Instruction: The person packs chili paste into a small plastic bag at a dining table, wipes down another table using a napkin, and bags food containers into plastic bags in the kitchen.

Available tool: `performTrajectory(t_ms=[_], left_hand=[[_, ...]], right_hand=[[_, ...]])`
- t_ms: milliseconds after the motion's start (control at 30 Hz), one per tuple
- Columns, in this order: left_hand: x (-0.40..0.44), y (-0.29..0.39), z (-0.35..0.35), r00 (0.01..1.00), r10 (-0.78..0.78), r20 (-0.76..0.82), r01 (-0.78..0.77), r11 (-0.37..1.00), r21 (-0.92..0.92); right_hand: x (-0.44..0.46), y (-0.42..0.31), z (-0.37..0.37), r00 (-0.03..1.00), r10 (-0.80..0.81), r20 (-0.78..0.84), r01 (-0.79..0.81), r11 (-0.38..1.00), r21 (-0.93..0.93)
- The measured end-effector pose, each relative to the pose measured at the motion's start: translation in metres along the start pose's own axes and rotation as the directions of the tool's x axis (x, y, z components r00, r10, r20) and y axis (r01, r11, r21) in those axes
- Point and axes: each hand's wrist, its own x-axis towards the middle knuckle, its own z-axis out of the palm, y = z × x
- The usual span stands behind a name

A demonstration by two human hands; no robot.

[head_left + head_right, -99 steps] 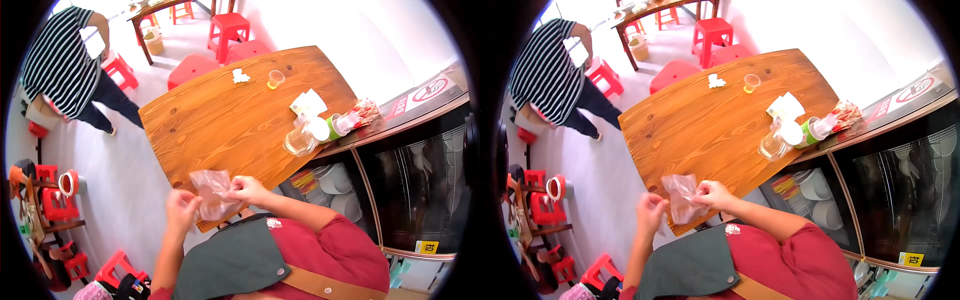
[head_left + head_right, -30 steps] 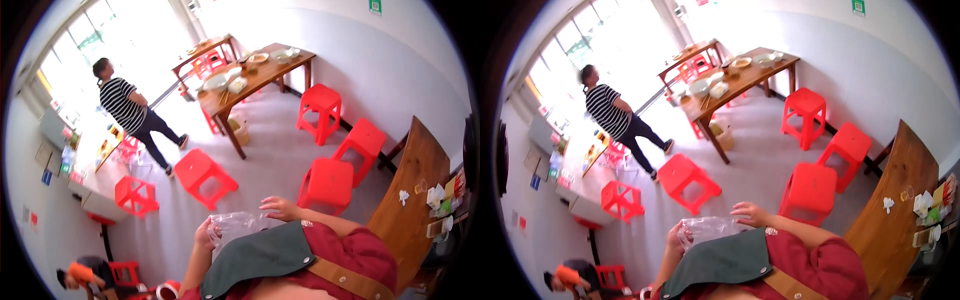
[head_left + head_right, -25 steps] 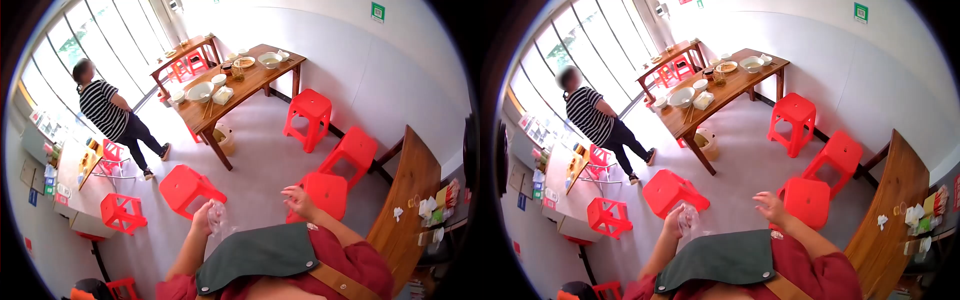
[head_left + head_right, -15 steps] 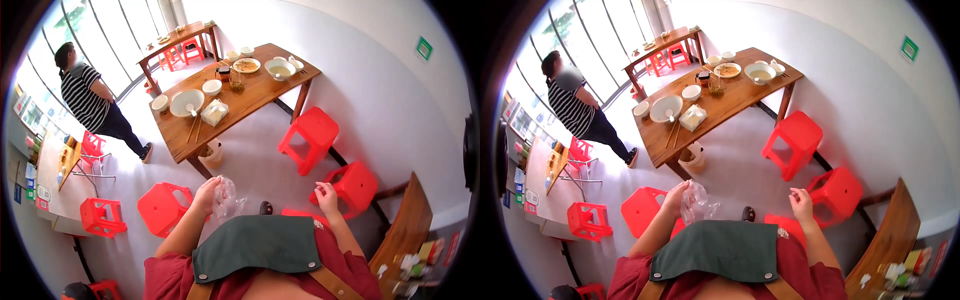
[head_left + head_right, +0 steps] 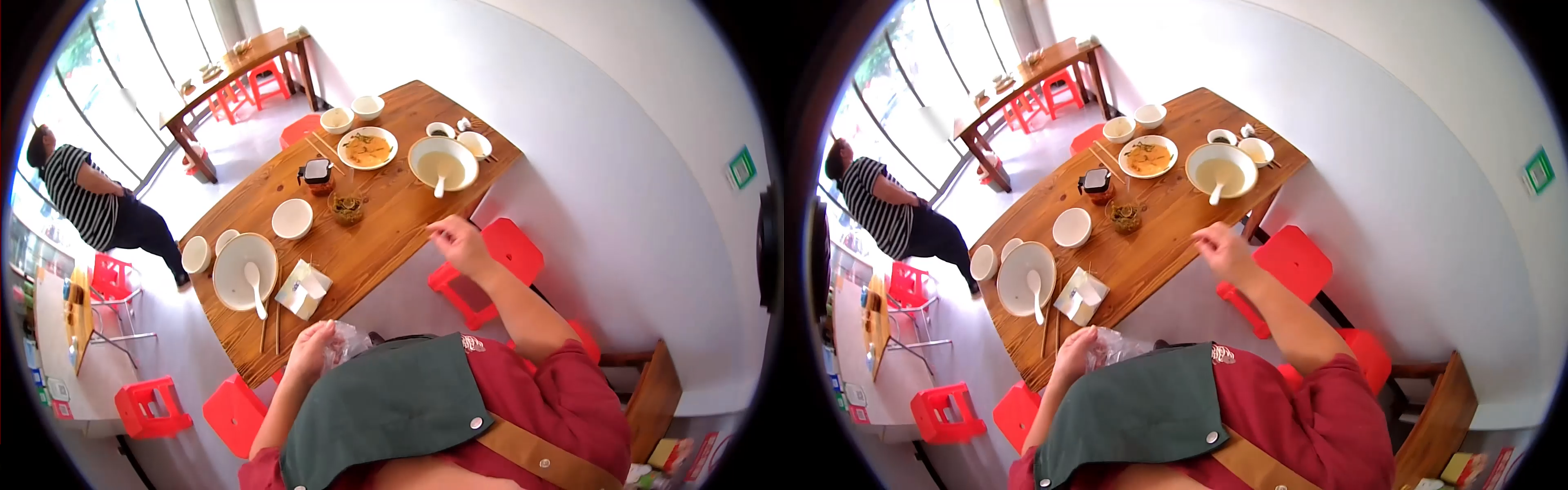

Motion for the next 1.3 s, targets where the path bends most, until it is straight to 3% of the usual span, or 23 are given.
performTrajectory(t_ms=[67,133,200,300,333,400,500,600,667,733,767,833,1000,1067,1133,1200,1300], left_hand=[[0.026,0.023,0.009,0.999,-0.030,-0.033,0.028,0.997,-0.068],[0.048,0.039,0.011,0.998,-0.011,0.060,0.019,0.991,-0.133],[0.072,0.046,0.013,0.998,0.000,0.064,0.013,0.981,-0.196],[0.104,0.054,0.020,0.991,0.063,-0.119,-0.059,0.997,0.043],[0.114,0.055,0.021,0.991,0.060,-0.119,-0.058,0.998,0.013],[0.127,0.064,0.034,0.981,-0.010,-0.194,-0.009,0.995,-0.098],[0.147,0.059,0.051,0.966,0.036,-0.256,-0.052,0.997,-0.056],[0.165,0.048,0.057,0.960,-0.028,-0.280,0.011,0.998,-0.062],[0.169,0.043,0.064,0.955,-0.012,-0.297,-0.031,0.990,-0.139],[0.167,0.046,0.068,0.932,-0.031,-0.362,-0.014,0.993,-0.120],[0.168,0.039,0.067,0.923,0.005,-0.386,-0.070,0.985,-0.156],[0.162,0.037,0.065,0.904,0.052,-0.425,-0.148,0.969,-0.196],[0.153,0.046,0.072,0.881,-0.009,-0.474,-0.103,0.973,-0.209],[0.152,0.041,0.069,0.870,0.001,-0.493,-0.125,0.968,-0.219],[0.148,0.039,0.067,0.874,0.013,-0.485,-0.120,0.974,-0.191],[0.145,0.035,0.065,0.864,0.014,-0.504,-0.125,0.974,-0.187],[0.148,0.020,0.054,0.886,0.064,-0.460,-0.176,0.963,-0.206]], right_hand=[[0.027,0.036,-0.015,0.994,0.091,-0.056,-0.093,0.995,-0.032],[0.056,0.053,-0.035,0.985,0.149,-0.085,-0.149,0.989,0.005],[0.082,0.090,-0.043,0.989,0.103,-0.102,-0.109,0.992,-0.056],[0.124,0.112,-0.028,0.993,0.111,-0.042,-0.112,0.993,-0.035],[0.135,0.116,-0.013,0.993,0.114,0.014,-0.114,0.993,-0.011],[0.167,0.118,0.021,0.948,-0.084,0.307,0.068,0.996,0.064],[0.205,0.109,0.078,0.841,-0.145,0.521,0.094,0.988,0.123],[0.225,0.119,0.135,0.776,-0.204,0.597,0.113,0.976,0.187],[0.229,0.134,0.161,0.688,-0.354,0.633,0.274,0.935,0.225],[0.226,0.147,0.179,0.664,-0.403,0.630,0.276,0.915,0.294],[0.227,0.141,0.178,0.707,-0.380,0.596,0.210,0.918,0.336],[0.224,0.141,0.176,0.693,-0.390,0.607,0.239,0.918,0.317],[0.222,0.133,0.175,0.669,-0.342,0.660,0.276,0.939,0.206],[0.226,0.132,0.176,0.590,-0.402,0.700,0.539,0.842,0.029],[0.228,0.107,0.163,0.557,-0.352,0.752,0.527,0.850,0.008],[0.225,0.087,0.158,0.527,-0.502,0.686,0.619,0.780,0.095],[0.214,0.087,0.168,0.342,-0.412,0.844,0.749,0.662,0.020]])
